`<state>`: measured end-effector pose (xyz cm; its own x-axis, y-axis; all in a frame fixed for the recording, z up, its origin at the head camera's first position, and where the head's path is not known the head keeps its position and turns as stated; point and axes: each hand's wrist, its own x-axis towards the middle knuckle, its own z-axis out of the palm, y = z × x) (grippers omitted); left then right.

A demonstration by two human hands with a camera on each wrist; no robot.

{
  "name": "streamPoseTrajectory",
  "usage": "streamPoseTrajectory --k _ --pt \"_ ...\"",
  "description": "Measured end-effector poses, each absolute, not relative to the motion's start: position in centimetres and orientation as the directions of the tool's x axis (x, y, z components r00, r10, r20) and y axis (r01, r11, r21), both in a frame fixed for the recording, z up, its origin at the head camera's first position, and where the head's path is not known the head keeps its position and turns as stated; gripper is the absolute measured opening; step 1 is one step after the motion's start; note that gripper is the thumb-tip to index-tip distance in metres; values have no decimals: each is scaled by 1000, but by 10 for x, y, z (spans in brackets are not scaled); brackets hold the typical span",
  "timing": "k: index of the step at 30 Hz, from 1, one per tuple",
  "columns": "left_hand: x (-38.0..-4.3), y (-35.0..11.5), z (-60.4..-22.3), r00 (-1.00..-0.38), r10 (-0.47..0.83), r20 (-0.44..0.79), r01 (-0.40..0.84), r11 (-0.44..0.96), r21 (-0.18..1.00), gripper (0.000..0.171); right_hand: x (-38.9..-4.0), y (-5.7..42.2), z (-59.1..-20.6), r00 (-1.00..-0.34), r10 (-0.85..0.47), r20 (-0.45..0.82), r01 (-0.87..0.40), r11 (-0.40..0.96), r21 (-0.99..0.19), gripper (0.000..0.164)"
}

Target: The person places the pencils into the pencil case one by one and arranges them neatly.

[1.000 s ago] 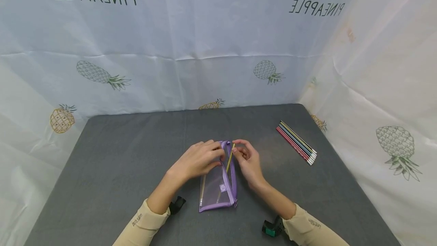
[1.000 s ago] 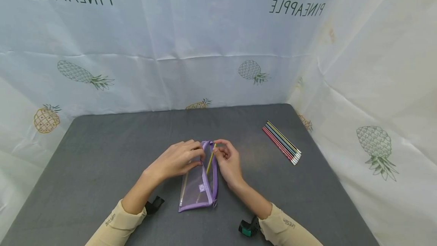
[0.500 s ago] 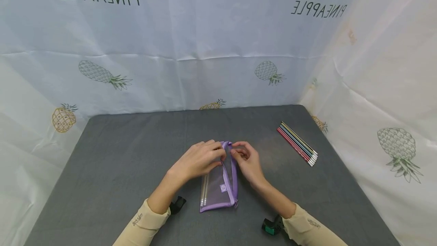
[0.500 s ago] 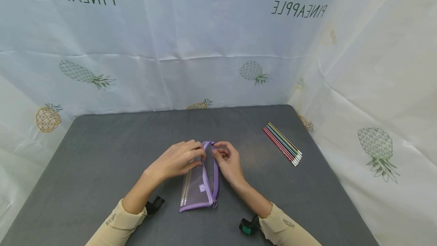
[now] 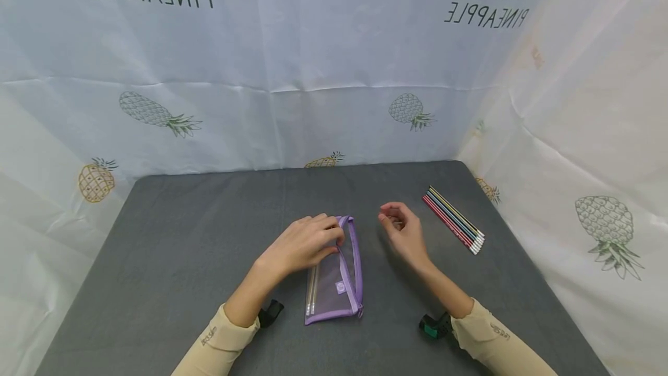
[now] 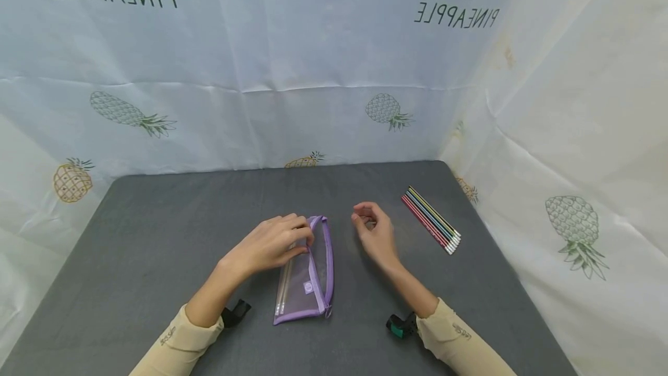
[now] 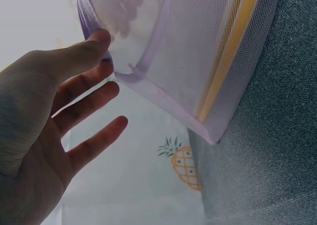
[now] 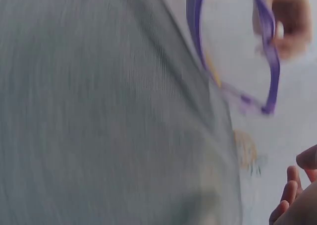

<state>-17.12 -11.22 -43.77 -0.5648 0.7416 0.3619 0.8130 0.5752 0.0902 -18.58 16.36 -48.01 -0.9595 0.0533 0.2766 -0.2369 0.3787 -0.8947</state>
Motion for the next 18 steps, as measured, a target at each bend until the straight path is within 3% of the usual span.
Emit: streamPoseTrajectory --k 6,18 --pt "-171 -113 -438 -567 743 355 812 576 92 17 -207 204 -484 -916 48 397 -294 595 -748 20" --pt "-171 -113 -438 -563 745 358 815 572 93 17 -249 273 -506 -860 47 508 -287 779 -557 16"
